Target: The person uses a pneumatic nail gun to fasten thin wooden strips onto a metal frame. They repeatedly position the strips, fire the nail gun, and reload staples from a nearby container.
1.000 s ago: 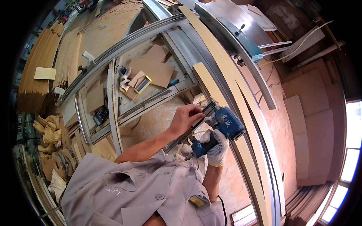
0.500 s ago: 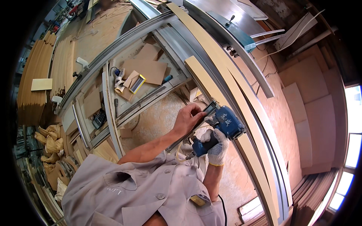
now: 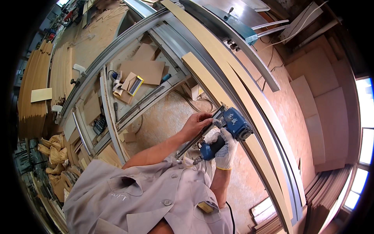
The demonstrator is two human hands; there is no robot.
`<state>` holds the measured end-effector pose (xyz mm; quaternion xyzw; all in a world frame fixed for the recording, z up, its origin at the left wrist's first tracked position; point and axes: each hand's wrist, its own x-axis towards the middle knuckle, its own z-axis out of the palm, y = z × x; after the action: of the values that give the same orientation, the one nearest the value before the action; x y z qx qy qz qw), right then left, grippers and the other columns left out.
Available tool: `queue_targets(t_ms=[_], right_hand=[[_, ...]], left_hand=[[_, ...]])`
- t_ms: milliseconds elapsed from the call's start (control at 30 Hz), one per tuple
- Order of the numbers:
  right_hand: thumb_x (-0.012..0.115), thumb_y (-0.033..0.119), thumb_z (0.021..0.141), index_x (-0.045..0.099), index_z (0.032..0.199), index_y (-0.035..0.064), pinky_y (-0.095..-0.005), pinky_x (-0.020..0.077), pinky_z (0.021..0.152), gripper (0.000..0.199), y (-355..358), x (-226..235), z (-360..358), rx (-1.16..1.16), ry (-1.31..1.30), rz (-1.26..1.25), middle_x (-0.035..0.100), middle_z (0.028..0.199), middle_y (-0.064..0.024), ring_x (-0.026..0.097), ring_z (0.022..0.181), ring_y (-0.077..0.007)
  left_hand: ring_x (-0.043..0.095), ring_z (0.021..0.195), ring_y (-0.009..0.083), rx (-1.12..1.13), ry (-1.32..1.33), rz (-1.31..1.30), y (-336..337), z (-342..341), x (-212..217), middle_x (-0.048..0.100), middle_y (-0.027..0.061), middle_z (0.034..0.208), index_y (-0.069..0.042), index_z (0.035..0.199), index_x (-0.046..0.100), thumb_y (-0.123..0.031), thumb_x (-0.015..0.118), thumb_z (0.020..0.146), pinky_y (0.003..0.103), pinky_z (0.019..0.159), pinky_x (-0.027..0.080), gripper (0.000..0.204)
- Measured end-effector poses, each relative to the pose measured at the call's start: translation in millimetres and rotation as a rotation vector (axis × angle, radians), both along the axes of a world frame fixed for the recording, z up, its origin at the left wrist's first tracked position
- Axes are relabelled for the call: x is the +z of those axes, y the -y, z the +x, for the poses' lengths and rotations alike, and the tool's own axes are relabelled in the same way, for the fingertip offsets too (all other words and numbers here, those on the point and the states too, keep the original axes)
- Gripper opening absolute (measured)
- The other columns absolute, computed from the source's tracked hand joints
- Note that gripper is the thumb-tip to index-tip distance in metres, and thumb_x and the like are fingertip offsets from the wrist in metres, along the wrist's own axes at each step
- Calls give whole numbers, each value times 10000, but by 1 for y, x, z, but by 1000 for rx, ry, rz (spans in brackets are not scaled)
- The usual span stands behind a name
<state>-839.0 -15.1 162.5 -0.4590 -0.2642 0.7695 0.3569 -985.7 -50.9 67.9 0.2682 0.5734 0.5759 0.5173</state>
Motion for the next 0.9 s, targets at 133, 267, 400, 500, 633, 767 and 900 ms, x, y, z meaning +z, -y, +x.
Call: queue_targets(t_ms=[133,267,400,500,633,767,900], right_hand=[[616,258,976,598,1206,-60,-351,493,621,393,-2,-11,18,-17,-58,-107,537,648,-79,552,596,-219],[618,280,970,602,1219,-61,-348,474,627,421,-3,-7,24,-21,-51,-138,503,639,-60,520,598,-208],[607,271,969,601,1196,-63,-352,478,632,404,-14,-18,46,-15,-106,-141,518,655,-74,534,606,-221],[592,220,966,583,1114,-48,-364,514,654,307,-21,-22,62,-21,-171,-166,567,691,-101,585,634,-247],[601,262,957,588,1124,-45,-359,489,639,350,-28,-23,76,-24,-261,-197,527,675,-77,553,620,-237],[599,290,957,589,1190,-60,-363,470,631,421,-34,-12,85,-41,-226,-140,495,662,-64,533,611,-234],[601,279,956,578,1233,-72,-364,476,638,448,-36,-21,103,-42,-182,-148,509,666,-74,537,613,-236]], left_hand=[[592,801,46,-127,112,-127,-13,6,-12,684,-27,869,-1,1020,727,-228,643,1059,253,707,494,245],[553,732,60,-172,-91,-179,-25,15,-10,664,-8,806,-8,987,725,-308,633,1059,280,653,463,322],[556,708,111,-129,-290,-112,-35,33,-11,648,62,765,13,974,709,-340,638,1046,321,651,467,367],[565,703,145,-107,-348,-73,-43,46,-11,639,101,756,31,975,698,-341,641,1041,346,655,472,382],[578,706,166,-158,-423,-111,-57,59,-3,652,121,769,35,998,694,-352,644,1039,362,664,477,393],[599,709,194,-166,-413,-101,-64,74,5,667,151,784,31,1039,688,-363,645,1039,379,671,482,397],[628,714,219,-132,-419,-46,-64,90,-3,677,174,794,25,1058,685,-344,639,1040,394,670,487,372]])
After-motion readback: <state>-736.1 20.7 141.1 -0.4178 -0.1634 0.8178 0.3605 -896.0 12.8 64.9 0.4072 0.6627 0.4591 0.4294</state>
